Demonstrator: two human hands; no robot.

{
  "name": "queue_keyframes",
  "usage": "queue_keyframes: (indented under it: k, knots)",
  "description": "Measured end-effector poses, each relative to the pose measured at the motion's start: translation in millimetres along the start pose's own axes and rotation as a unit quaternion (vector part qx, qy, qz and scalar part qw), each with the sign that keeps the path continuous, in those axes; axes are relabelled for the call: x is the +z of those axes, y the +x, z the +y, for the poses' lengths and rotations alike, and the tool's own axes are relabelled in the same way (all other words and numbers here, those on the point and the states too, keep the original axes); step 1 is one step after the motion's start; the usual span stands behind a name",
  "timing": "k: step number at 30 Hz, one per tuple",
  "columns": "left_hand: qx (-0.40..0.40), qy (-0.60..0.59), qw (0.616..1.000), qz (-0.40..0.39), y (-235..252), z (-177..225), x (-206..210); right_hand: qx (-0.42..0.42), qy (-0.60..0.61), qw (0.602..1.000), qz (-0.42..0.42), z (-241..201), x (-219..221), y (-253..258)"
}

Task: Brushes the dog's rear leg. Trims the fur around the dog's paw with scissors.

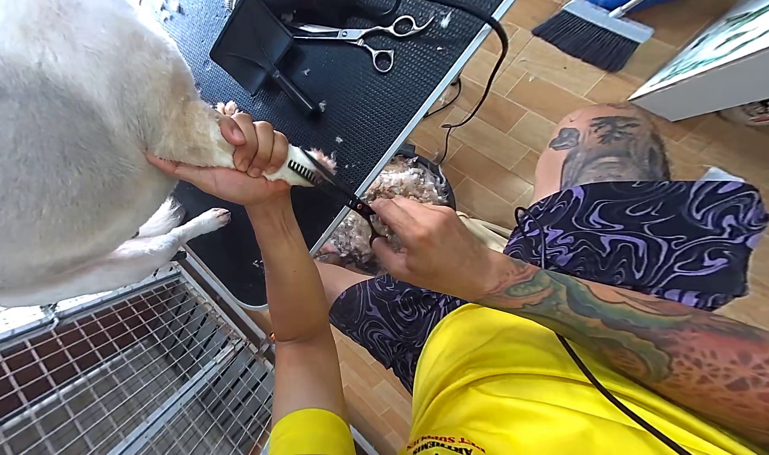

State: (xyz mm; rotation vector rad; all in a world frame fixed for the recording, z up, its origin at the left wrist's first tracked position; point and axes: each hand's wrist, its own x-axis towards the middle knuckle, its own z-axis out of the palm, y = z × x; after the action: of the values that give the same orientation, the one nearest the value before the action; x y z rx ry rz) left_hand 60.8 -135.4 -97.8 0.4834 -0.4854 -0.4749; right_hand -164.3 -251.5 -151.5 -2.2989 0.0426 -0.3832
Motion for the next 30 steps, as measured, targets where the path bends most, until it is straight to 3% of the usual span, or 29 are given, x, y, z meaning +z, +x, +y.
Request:
queue_keyframes:
  k: [30]
  knots:
    - [0.01,0.021,1.0,0.009,-0.5,0.9,3.1,-0.042,-0.049,0.997,0.032,11.4,6.4,-5.9]
